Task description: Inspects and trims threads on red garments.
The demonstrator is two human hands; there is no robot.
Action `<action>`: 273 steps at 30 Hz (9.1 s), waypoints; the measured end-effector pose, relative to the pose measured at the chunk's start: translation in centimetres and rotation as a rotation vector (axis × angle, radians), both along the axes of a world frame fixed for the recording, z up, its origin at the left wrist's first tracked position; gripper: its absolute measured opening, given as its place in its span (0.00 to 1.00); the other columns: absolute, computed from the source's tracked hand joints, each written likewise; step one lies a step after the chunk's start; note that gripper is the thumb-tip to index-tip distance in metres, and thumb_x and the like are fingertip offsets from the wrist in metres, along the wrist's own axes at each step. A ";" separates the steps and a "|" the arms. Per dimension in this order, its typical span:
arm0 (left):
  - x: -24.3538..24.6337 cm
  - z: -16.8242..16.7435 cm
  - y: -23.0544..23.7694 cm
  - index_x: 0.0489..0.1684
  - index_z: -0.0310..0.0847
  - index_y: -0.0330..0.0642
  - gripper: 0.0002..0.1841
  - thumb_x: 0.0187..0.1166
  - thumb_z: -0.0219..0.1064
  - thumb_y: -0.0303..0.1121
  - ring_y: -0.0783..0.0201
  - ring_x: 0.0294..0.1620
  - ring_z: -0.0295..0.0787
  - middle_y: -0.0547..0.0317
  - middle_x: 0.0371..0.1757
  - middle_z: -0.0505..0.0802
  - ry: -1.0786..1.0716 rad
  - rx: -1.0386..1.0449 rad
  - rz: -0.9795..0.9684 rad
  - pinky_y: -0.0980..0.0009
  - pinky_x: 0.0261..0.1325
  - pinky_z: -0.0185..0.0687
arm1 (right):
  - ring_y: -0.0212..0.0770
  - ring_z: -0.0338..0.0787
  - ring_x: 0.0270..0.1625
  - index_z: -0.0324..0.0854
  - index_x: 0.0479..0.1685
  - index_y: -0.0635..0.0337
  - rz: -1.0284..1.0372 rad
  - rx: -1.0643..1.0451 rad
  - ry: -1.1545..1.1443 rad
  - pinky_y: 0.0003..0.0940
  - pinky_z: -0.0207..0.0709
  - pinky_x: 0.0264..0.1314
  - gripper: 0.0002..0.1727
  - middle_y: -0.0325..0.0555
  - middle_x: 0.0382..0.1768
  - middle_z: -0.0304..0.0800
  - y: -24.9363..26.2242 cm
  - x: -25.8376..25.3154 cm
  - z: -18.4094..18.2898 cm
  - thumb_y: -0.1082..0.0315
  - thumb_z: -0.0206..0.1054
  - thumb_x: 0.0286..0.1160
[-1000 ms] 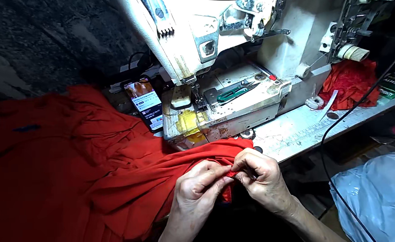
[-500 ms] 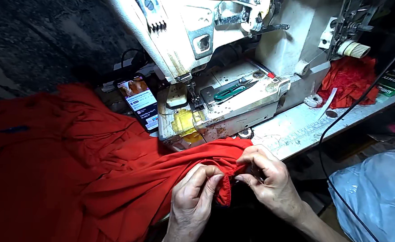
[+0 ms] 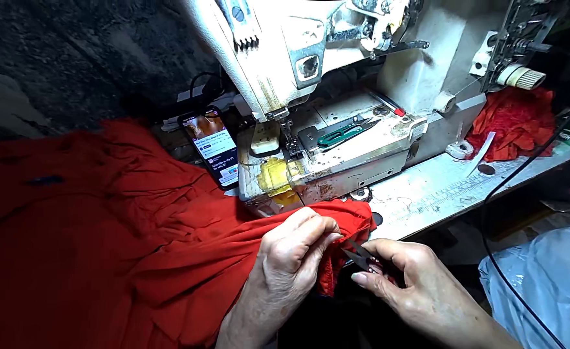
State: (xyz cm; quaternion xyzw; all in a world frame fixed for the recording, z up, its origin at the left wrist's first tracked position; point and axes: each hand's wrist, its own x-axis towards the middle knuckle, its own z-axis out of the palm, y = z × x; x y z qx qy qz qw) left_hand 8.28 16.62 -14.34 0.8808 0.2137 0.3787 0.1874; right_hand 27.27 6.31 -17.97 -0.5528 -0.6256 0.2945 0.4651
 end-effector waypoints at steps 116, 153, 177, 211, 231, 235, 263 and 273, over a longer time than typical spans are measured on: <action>0.1 -2.0 0.2 0.37 0.91 0.44 0.05 0.76 0.68 0.32 0.69 0.30 0.88 0.56 0.29 0.92 -0.273 -1.040 0.024 0.76 0.35 0.85 | 0.25 0.86 0.35 0.89 0.43 0.55 -0.119 0.307 0.039 0.20 0.82 0.36 0.07 0.32 0.37 0.88 5.1 0.0 -0.9 0.68 0.74 0.68; -0.2 -0.9 -0.8 0.34 0.89 0.40 0.05 0.71 0.70 0.19 0.72 0.34 0.92 0.61 0.31 0.94 -0.321 -1.240 0.069 0.77 0.41 0.89 | 0.15 0.80 0.30 0.88 0.45 0.57 0.036 0.004 -0.002 0.13 0.73 0.33 0.14 0.31 0.29 0.87 0.8 0.3 -0.2 0.55 0.70 0.77; -0.4 -1.8 0.3 0.29 0.92 0.43 0.10 0.80 0.67 0.31 0.75 0.24 0.85 0.60 0.22 0.90 -0.233 -1.169 -0.041 0.81 0.29 0.80 | 0.15 0.80 0.27 0.86 0.48 0.50 0.338 0.169 0.558 0.11 0.75 0.28 0.11 0.27 0.31 0.87 2.1 1.0 -0.5 0.55 0.73 0.77; -0.3 -6.4 -5.2 0.33 0.86 0.49 0.06 0.79 0.66 0.28 0.68 0.63 0.88 0.65 0.50 0.96 -0.323 -0.029 0.203 0.70 0.72 0.77 | 0.27 0.88 0.47 0.83 0.43 0.58 -0.099 0.625 -0.088 0.15 0.81 0.47 0.07 0.46 0.48 0.88 1.6 -1.2 -4.3 0.72 0.59 0.76; -0.5 -9.0 -8.9 0.42 0.89 0.54 0.03 0.80 0.69 0.35 0.72 0.58 0.83 0.72 0.47 0.91 -0.220 0.149 0.455 0.70 0.72 0.68 | 0.32 0.88 0.50 0.80 0.41 0.54 0.025 0.679 -0.178 0.19 0.81 0.51 0.05 0.45 0.47 0.87 -1.7 -0.7 -8.1 0.66 0.60 0.80; -0.9 -9.4 -9.0 0.42 0.89 0.55 0.03 0.79 0.70 0.36 0.72 0.54 0.78 0.74 0.47 0.90 -0.182 0.255 0.458 0.72 0.65 0.62 | 0.29 0.89 0.55 0.83 0.43 0.58 0.055 0.553 0.141 0.19 0.84 0.57 0.04 0.44 0.51 0.89 -2.3 -0.7 -7.3 0.69 0.64 0.81; -0.7 -9.9 -9.0 0.41 0.87 0.55 0.03 0.81 0.69 0.39 0.72 0.53 0.79 0.73 0.44 0.89 -0.186 0.220 0.495 0.73 0.65 0.64 | 0.18 0.80 0.29 0.84 0.41 0.67 -0.023 0.308 0.149 0.10 0.74 0.33 0.11 0.41 0.29 0.87 -1.8 -2.7 -6.1 0.65 0.69 0.80; -1.9 -6.1 -6.6 0.58 0.89 0.56 0.12 0.85 0.62 0.35 0.71 0.57 0.86 0.68 0.61 0.93 -0.045 0.128 0.238 0.72 0.60 0.78 | 0.27 0.85 0.41 0.81 0.38 0.60 -0.014 0.401 -0.127 0.15 0.79 0.40 0.08 0.44 0.39 0.85 -1.6 -1.7 -6.4 0.66 0.62 0.84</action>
